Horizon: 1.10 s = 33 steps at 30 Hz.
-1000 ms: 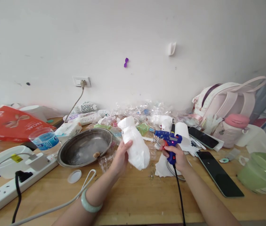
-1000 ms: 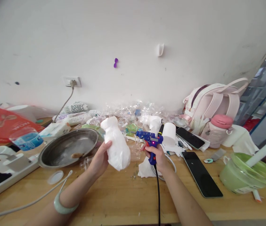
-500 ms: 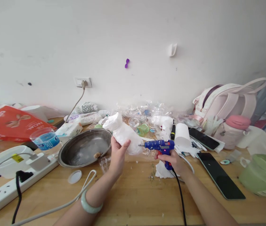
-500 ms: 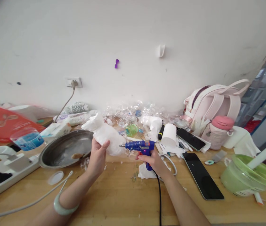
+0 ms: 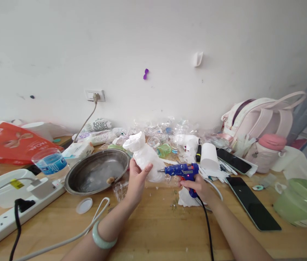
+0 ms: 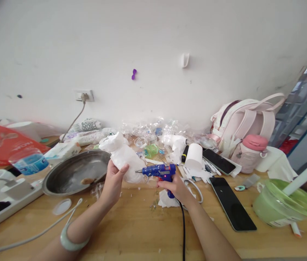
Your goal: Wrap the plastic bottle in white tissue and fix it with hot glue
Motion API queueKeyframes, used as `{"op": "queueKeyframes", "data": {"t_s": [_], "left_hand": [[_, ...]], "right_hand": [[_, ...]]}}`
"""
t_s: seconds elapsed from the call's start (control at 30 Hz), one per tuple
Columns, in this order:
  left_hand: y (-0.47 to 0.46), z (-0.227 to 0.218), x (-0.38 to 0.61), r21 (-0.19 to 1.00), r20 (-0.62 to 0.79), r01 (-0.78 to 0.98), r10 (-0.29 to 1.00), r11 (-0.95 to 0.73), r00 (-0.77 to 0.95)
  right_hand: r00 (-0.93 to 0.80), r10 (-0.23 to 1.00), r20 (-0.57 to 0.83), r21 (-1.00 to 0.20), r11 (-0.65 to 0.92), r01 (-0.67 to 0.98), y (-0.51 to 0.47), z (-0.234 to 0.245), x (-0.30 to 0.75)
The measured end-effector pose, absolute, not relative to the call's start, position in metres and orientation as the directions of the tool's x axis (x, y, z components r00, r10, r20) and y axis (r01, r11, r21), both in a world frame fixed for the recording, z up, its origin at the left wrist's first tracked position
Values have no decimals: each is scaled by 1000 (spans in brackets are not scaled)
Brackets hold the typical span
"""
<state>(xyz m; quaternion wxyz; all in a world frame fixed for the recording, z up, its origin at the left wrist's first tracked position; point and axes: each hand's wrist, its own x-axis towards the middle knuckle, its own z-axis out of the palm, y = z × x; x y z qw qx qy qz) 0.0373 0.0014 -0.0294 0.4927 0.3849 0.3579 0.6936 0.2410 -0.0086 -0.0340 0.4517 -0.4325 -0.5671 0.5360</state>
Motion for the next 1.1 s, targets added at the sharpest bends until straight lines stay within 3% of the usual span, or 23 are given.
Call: {"op": "queueKeyframes", "data": {"t_s": [0.13, 0.3, 0.4, 0.5, 0.63, 0.83, 1.1], "left_hand": [[7, -35, 35, 842, 159, -477, 960, -253, -230], [7, -36, 35, 813, 98, -556, 982, -173, -162], [4, -33, 36, 868, 85, -476, 988, -139, -132], [2, -32, 36, 944, 86, -312, 992, -110, -91], [2, -33, 36, 992, 120, -45, 992, -122, -44], [1, -39, 35, 939, 210, 276, 978, -207, 17], [1, -43, 33, 892, 236, 379, 969, -245, 73]], "right_hand": [[-212, 975, 63, -997, 50, -64, -9, -36, 240], [-205, 978, 39, -915, -48, -401, -6, -36, 239], [-230, 973, 31, -825, -105, -555, -1, -38, 241], [-201, 978, 50, -799, -81, -596, 2, -39, 244], [-211, 975, 63, -825, -68, -562, -1, -39, 245], [-176, 981, 75, -953, 18, -303, -8, -38, 240], [-115, 989, 91, -995, 85, -61, -10, -33, 239]]}}
